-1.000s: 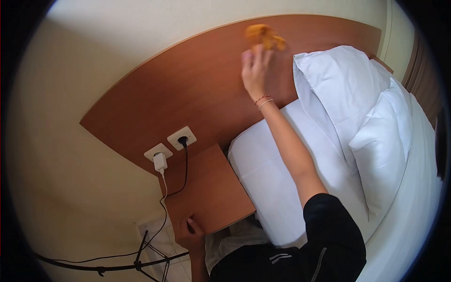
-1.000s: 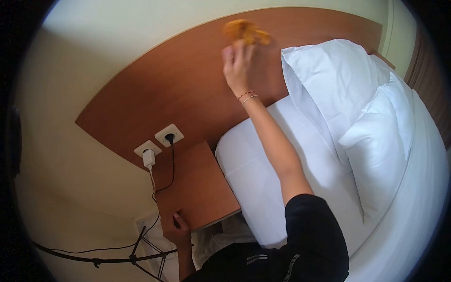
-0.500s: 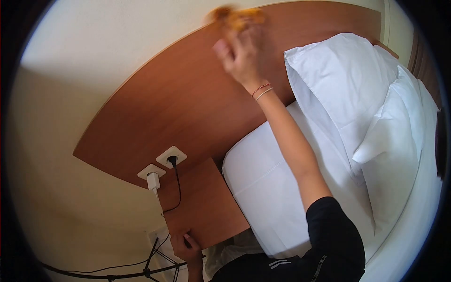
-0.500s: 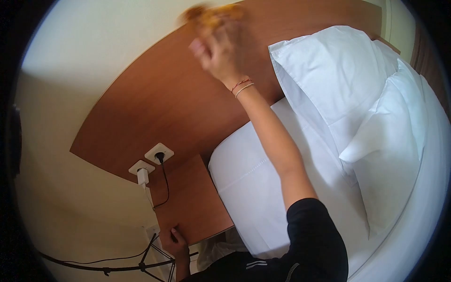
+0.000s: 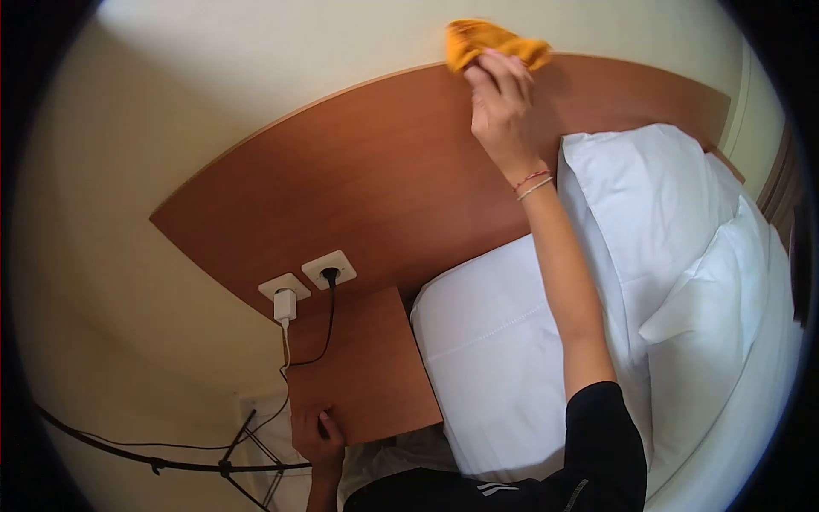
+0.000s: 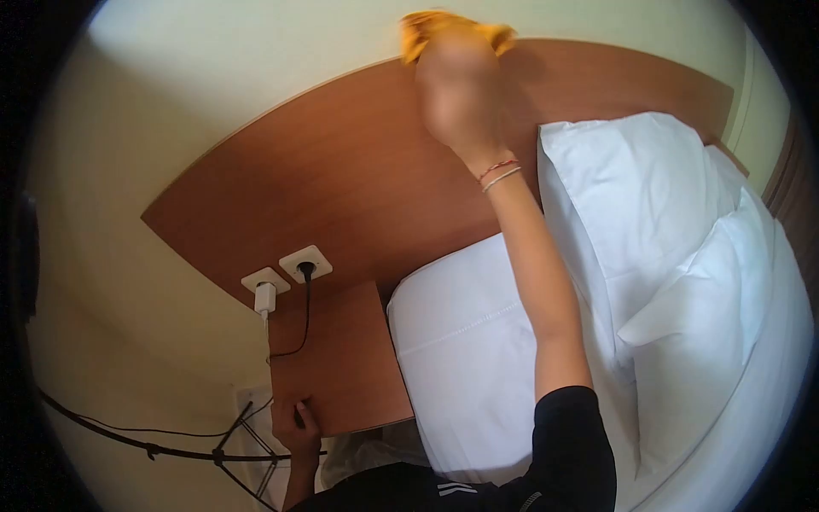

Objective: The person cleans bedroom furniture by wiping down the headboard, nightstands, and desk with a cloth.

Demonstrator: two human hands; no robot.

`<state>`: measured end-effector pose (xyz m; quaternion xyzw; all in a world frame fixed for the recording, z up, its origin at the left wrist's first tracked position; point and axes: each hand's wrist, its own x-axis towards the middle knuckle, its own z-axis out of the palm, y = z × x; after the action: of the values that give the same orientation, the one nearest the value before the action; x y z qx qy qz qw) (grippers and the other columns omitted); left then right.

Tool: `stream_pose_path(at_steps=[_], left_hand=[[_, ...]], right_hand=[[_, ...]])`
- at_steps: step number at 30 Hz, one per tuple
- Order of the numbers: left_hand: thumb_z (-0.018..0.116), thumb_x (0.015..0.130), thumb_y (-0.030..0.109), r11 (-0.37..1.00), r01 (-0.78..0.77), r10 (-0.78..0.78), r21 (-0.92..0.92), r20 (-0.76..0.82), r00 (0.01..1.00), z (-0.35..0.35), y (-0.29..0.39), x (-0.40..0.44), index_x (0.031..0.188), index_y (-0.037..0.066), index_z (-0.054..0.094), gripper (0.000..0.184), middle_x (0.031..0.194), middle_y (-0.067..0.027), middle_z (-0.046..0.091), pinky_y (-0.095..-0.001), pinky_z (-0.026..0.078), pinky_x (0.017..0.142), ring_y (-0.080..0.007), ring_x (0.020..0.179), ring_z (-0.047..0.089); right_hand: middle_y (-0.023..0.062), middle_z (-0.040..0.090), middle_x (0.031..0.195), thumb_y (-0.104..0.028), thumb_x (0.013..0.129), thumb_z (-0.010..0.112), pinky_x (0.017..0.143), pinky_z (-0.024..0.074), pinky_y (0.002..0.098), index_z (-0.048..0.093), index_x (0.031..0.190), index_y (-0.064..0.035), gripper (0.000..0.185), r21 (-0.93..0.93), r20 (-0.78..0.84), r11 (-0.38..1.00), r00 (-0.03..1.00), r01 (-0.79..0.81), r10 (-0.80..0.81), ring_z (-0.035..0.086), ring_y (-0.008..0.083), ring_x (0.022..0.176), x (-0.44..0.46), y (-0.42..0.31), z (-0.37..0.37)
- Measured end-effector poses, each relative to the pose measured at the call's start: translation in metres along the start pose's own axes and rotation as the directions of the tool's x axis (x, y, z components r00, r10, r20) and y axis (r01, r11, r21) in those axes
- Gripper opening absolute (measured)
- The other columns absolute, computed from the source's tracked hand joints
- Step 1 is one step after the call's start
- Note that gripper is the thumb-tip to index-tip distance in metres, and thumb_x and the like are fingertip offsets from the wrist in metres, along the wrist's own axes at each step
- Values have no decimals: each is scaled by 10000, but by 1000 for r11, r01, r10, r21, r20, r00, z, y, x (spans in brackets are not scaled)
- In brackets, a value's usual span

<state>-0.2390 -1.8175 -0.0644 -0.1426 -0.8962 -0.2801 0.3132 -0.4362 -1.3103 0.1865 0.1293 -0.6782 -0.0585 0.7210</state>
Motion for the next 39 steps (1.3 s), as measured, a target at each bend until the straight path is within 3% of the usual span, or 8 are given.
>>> stream_pose_path(at_steps=[4, 8, 20, 24, 28, 32, 35, 39], left_hand=[[627, 934, 55, 1000, 7, -8, -10, -8, 1000, -2, -1, 4, 970, 51, 739, 118, 914, -117, 701, -432, 539, 708, -338, 840, 681], [633, 931, 60, 996, 86, -86, -35, 12, 996, -3, -5, 0, 971, 59, 743, 117, 920, -110, 704, -428, 549, 706, -331, 845, 692], [654, 933, 79, 996, 58, -59, -62, -20, 998, -6, -15, -4, 1009, 88, 767, 136, 955, -91, 727, -435, 568, 753, -320, 886, 693], [630, 975, 71, 996, 42, -47, -82, -55, 997, -5, -13, -2, 1016, 89, 767, 145, 932, -86, 725, -420, 559, 719, -315, 867, 698], [630, 983, 79, 997, 60, -62, -58, -22, 998, -5, -18, -7, 1018, 94, 769, 144, 938, -81, 728, -411, 556, 713, -297, 860, 698], [643, 963, 95, 997, 59, -61, -57, -38, 997, -3, -16, -7, 1023, 103, 774, 144, 993, -74, 745, -428, 567, 779, -315, 912, 689], [638, 966, 89, 995, 80, -81, -61, -13, 997, -3, -16, -9, 1021, 100, 772, 145, 1007, -70, 751, -426, 569, 785, -315, 922, 692], [632, 973, 80, 998, 36, -38, -60, -42, 998, -3, -14, -7, 1023, 95, 770, 148, 987, -70, 746, -412, 567, 767, -307, 910, 697]], right_hand=[[103, 656, 1278, -237, 1002, 722, 1105, 438, 501, 736, 1202, -127, 230, 158, -97, 891, 891, -426, 443, 584, 318, 1250, 30, 1, -4], [82, 658, 1279, -323, 1010, 706, 1060, 439, 509, 736, 1236, -178, 269, -2, 123, 995, 988, 96, -95, 600, 301, 1218, 40, -64, -3], [126, 512, 1604, -480, 1049, 604, 1296, 198, 595, 562, 1559, -221, 573, 197, 3, 942, 961, -271, 276, 313, 385, 1590, 24, -116, 38], [231, 413, 1665, -476, 1071, 565, 1274, 152, 686, 584, 1501, -120, 559, 256, 414, 928, 837, 271, -358, 245, 487, 1592, -43, -143, 45], [234, 418, 1656, -548, 1045, 587, 1280, 130, 691, 573, 1527, -231, 576, 114, 12, 861, 868, -495, 497, 237, 494, 1594, -73, -140, 52], [241, 341, 1697, -491, 1065, 587, 1278, 126, 689, 525, 1561, -136, 613, 150, 317, 872, 813, 466, -489, 175, 518, 1605, -100, -145, 33], [222, 373, 1682, -472, 1062, 601, 1286, 151, 662, 507, 1592, -204, 601, 93, 166, 867, 866, -489, 471, 180, 521, 1603, -122, -141, 36], [218, 393, 1666, -362, 1075, 586, 1284, 170, 655, 493, 1598, -156, 570, 123, 331, 957, 920, -262, 209, 187, 527, 1595, -151, -169, 34]])
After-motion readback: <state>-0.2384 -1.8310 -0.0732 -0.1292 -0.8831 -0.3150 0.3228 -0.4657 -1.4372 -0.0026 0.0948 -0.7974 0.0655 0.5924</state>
